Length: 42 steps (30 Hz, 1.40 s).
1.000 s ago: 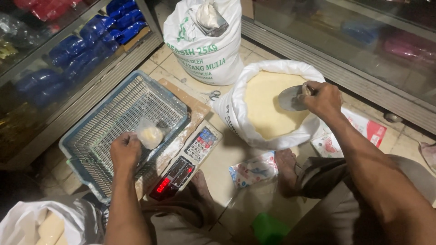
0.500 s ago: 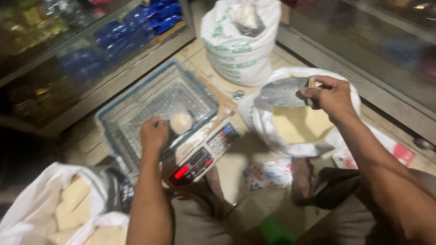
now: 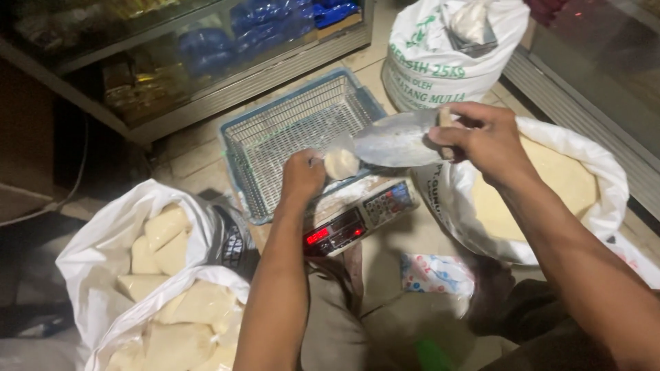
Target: The person scoops a soft white food from a large sack onto a digital scale, trims it to a target weight using a metal scraper, places it into a plastic bag, and ties the bag. The process is repeated for multiple portions.
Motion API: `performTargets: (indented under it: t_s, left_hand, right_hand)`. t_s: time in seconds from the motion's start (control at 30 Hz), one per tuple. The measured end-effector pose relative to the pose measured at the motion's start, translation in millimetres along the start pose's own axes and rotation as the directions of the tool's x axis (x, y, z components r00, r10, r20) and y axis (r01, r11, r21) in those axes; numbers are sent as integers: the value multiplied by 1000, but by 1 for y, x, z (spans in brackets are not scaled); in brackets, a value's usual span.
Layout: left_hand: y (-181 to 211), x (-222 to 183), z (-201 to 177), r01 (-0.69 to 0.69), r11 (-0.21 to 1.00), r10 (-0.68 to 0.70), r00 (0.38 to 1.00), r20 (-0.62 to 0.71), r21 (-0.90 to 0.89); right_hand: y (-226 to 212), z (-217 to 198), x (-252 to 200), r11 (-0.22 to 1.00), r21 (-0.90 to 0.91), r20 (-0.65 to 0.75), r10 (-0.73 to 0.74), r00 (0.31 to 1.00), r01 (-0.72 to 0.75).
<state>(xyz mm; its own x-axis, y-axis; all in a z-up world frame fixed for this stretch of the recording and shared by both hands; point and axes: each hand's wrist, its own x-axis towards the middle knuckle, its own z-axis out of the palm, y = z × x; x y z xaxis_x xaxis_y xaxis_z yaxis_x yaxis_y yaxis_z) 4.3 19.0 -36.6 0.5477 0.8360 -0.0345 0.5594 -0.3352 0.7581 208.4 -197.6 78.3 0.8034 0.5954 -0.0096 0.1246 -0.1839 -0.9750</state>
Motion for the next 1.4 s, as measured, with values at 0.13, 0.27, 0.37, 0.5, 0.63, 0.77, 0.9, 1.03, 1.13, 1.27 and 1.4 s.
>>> performTargets:
  t_s: [0.13,0.27,0.37,0.5,0.63,0.77,0.9,1.03,1.13,1.27,1.4]
  left_hand:
    - [2,-2,3,5,1000,-5,1000,-8,-31]
    - [8,-4,4,50,998,-49,999,9,-42]
    - [4,-2,6,35,996,-36,999,-1,-80]
    - [34,-30,-11,46,998,-44,999,28,-42]
    - [51,-40,-17,52,995,-47,997,55,-88]
    - [55,-43,-19,63,989,-57,997,54,-133]
    - [36,-26,-21,109,979,-115,993,-25,-174]
    - [25,-18,-6,151,979,-132,980,146,-134]
    - [31,-21,-10,151,983,-130,976,176,-108]
    - [66,-48,-34,176,972,-144,970,196,-154]
    - [64,-42,-41,199,913,-153,976,152,-356]
  right_hand:
    - [-19,33,0,993,-110,86,-30,996,39]
    - [-10,57,11,833,-505,145,-176,974,226]
    - [-6,71,16,734,-577,205,-293,934,358]
    - [-9,85,8,692,-569,240,-378,894,444]
    - [-10,91,8,745,-580,242,-230,943,331]
    - [2,87,12,834,-541,145,-35,989,109]
    - [11,77,15,833,-535,130,-84,988,141]
    - [0,82,1,836,-516,170,-110,979,184]
    - [5,84,8,856,-493,153,-88,984,154]
    - [11,82,9,905,-424,100,10,995,33]
    - [23,72,21,984,-155,72,101,992,-89]
